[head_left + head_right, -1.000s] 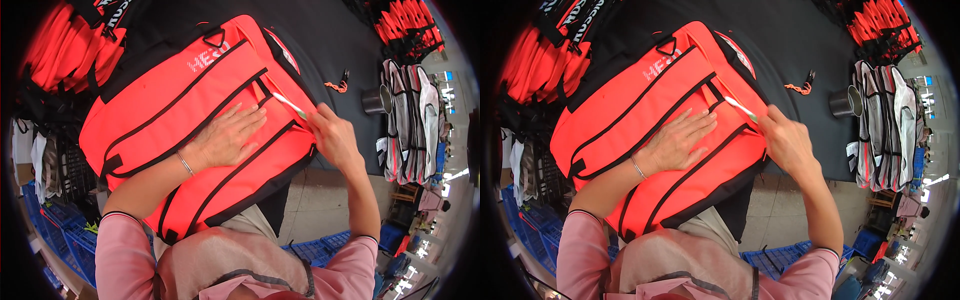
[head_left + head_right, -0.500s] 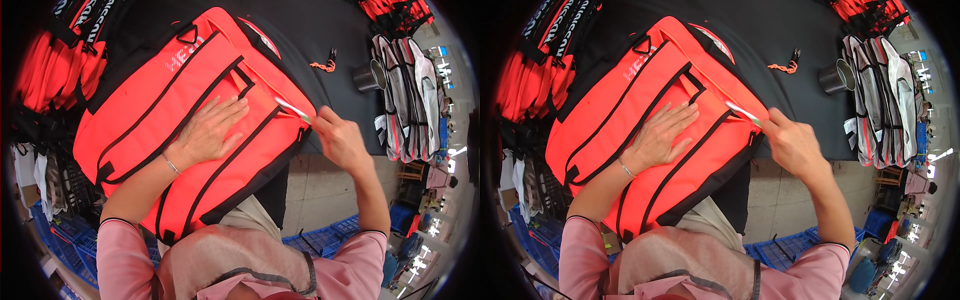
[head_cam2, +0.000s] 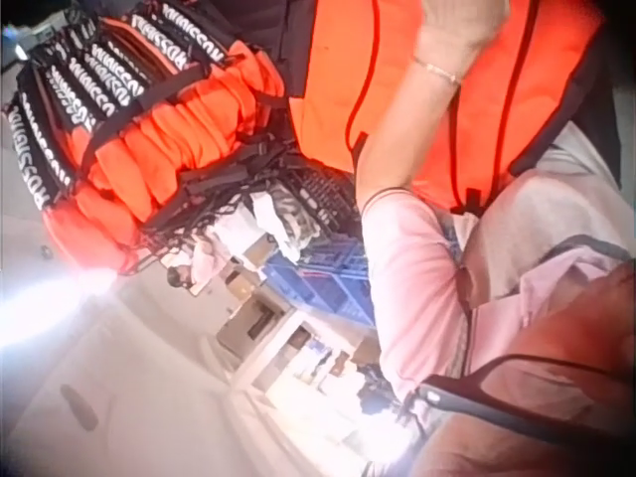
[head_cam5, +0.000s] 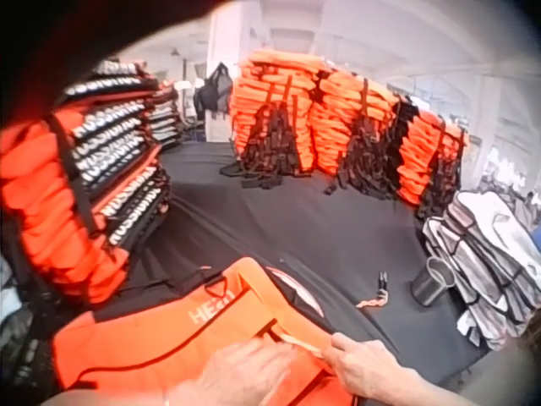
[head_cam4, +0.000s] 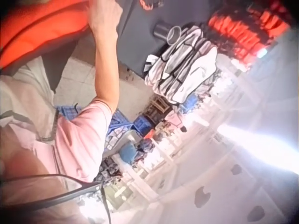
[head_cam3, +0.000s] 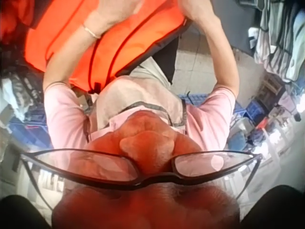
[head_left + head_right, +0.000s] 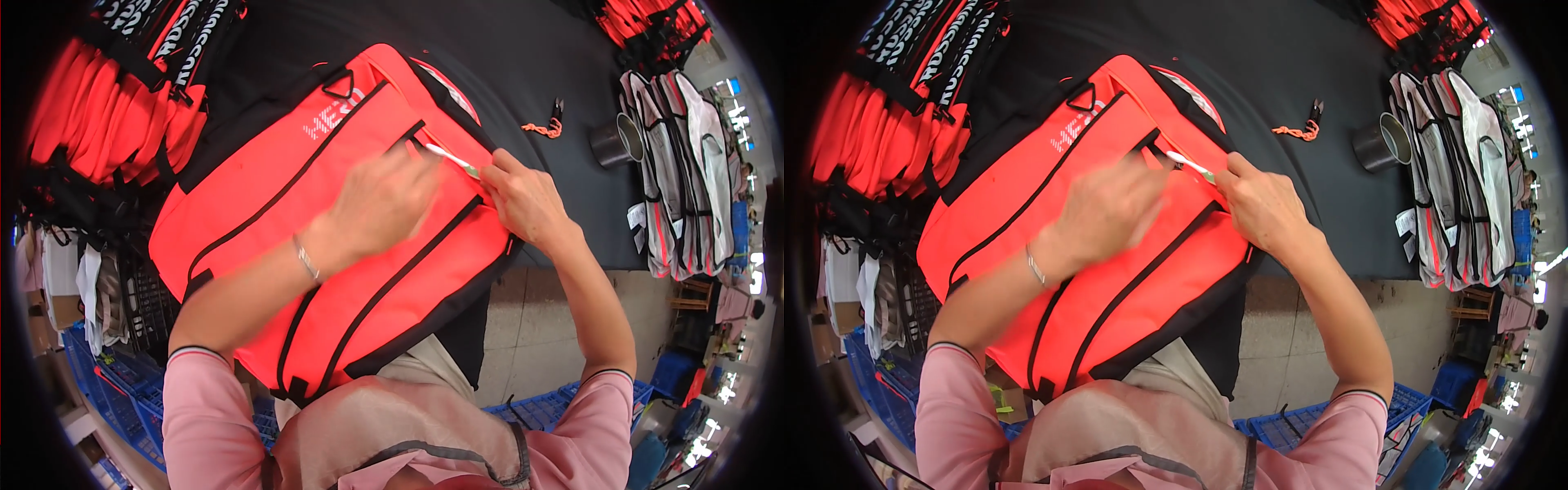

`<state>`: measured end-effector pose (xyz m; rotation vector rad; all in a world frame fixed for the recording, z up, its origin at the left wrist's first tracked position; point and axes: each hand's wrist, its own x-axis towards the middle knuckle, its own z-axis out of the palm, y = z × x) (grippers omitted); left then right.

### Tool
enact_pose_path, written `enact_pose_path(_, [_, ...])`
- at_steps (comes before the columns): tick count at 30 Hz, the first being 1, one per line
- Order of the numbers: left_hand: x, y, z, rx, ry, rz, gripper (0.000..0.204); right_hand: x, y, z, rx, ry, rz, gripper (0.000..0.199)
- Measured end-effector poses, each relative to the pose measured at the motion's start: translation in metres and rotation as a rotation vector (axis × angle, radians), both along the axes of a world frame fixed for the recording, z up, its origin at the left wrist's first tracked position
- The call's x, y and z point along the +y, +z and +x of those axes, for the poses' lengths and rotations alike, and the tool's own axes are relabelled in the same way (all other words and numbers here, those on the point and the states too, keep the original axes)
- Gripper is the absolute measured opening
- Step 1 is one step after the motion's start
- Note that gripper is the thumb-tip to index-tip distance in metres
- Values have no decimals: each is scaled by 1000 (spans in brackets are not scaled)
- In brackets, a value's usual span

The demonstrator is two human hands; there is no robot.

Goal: Checking and assembling components of a bright red backpack, including the liner and straps.

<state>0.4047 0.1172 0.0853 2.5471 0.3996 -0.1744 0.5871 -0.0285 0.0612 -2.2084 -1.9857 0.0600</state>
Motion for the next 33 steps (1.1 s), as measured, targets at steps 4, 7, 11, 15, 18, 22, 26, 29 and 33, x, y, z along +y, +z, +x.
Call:
enact_pose_path(4, [58,-35,30,-566,-75,709,54,3,-1,-7,7,-7,25,6])
enact_pose_path(7, [88,-58,-7,-354,-179,379,56,-12,-7,-3,-11,-71,-14,7])
enact_pose_path(11, [87,-80,-37,-525,-76,223,55,-3,-2,-11,73,-90,-9,8])
enact_pose_path(15, [90,-81,-33,-549,-35,158,51,22,-9,-9,157,-45,129,8])
enact_pose_path(18, [88,-81,-31,-537,-10,127,52,47,-18,-5,138,8,99,9])
enact_pose_path(22, [88,-87,-19,-580,1,158,47,93,-35,0,106,101,198,10])
enact_pose_path(26, [89,-89,-28,-556,19,140,54,78,-24,-4,141,112,88,10])
enact_pose_path(29, [88,-87,-30,-590,11,154,47,61,-11,-5,183,104,34,7])
enact_pose_path(33, [85,-89,-22,-592,-6,153,49,105,-34,-3,149,111,192,4])
